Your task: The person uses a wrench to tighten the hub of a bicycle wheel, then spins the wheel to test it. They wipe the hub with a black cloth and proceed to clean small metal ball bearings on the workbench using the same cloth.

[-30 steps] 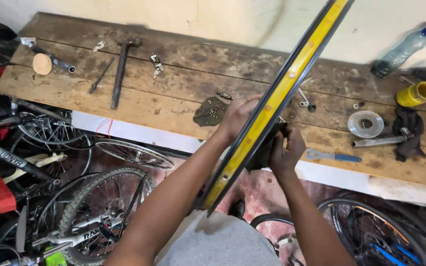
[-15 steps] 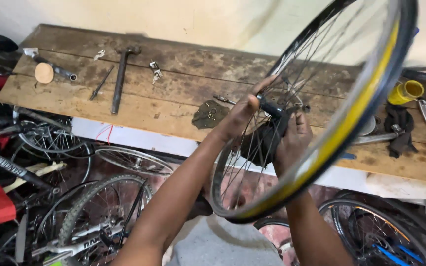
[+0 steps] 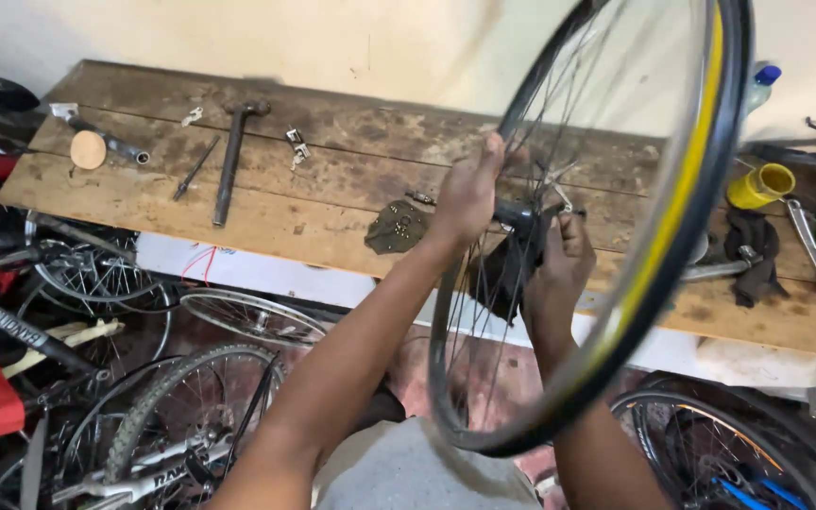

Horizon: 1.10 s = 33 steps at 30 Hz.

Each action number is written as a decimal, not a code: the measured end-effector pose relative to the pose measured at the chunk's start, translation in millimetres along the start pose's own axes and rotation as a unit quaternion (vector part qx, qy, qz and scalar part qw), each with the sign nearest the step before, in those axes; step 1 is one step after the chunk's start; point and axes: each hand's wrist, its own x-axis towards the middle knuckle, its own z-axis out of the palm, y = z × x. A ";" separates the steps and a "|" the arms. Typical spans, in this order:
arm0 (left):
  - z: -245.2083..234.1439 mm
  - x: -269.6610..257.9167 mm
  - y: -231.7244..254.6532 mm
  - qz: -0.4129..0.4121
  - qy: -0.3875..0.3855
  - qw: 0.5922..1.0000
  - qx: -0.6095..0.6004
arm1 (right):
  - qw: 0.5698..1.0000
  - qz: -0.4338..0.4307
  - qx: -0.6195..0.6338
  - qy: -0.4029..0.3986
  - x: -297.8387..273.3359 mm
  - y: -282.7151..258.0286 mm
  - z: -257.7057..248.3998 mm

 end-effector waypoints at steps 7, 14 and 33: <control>-14.6 11.7 -31.7 0.236 -0.026 0.960 0.150 | 0.984 0.107 0.129 -0.058 13.6 14.7 -5.5; -19.6 8.9 -34.2 0.199 0.006 0.967 0.159 | 0.994 0.106 0.024 -0.020 0.0 -14.1 11.4; -14.8 -17.4 0.8 0.298 -0.058 0.935 0.184 | 0.994 0.040 0.020 -0.102 -0.7 -32.2 8.2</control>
